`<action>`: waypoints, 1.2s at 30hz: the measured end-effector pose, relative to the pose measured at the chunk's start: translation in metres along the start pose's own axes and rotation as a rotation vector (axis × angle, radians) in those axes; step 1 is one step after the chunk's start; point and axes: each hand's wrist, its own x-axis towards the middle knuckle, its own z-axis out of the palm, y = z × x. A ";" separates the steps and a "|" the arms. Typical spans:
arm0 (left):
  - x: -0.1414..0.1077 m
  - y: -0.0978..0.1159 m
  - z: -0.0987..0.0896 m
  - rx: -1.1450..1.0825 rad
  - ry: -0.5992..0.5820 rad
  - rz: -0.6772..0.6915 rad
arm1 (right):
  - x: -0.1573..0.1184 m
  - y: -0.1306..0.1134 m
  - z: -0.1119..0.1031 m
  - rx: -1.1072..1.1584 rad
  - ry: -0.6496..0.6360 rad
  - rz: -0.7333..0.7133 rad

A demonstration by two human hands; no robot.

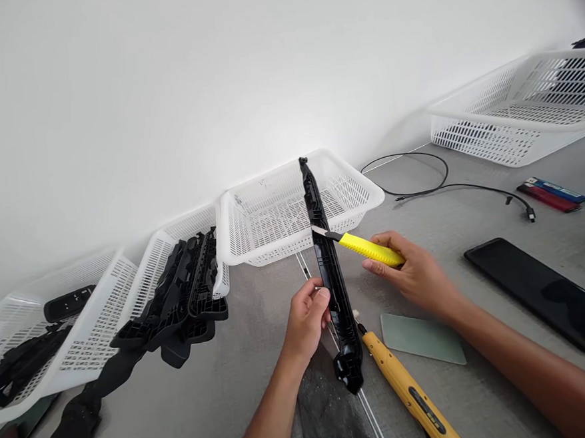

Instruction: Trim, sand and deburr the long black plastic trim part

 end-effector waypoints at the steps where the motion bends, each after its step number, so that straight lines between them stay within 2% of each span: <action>1: 0.001 -0.001 0.000 0.004 0.010 0.004 | 0.000 -0.002 -0.001 -0.004 -0.009 -0.002; 9: 0.002 -0.002 -0.001 -0.038 0.012 0.018 | -0.004 -0.010 0.002 -0.020 -0.109 -0.015; 18: 0.003 -0.008 -0.004 -0.108 0.068 0.043 | -0.011 -0.016 0.003 -0.034 -0.326 -0.105; 23: 0.004 -0.013 -0.004 -0.153 0.083 0.061 | -0.017 -0.018 0.012 -0.124 -0.446 -0.080; 29: 0.004 -0.009 -0.002 -0.155 0.050 0.079 | -0.018 -0.021 0.012 -0.143 -0.495 -0.076; 36: 0.005 -0.010 -0.003 -0.158 0.044 0.062 | -0.017 -0.021 0.012 -0.143 -0.476 -0.065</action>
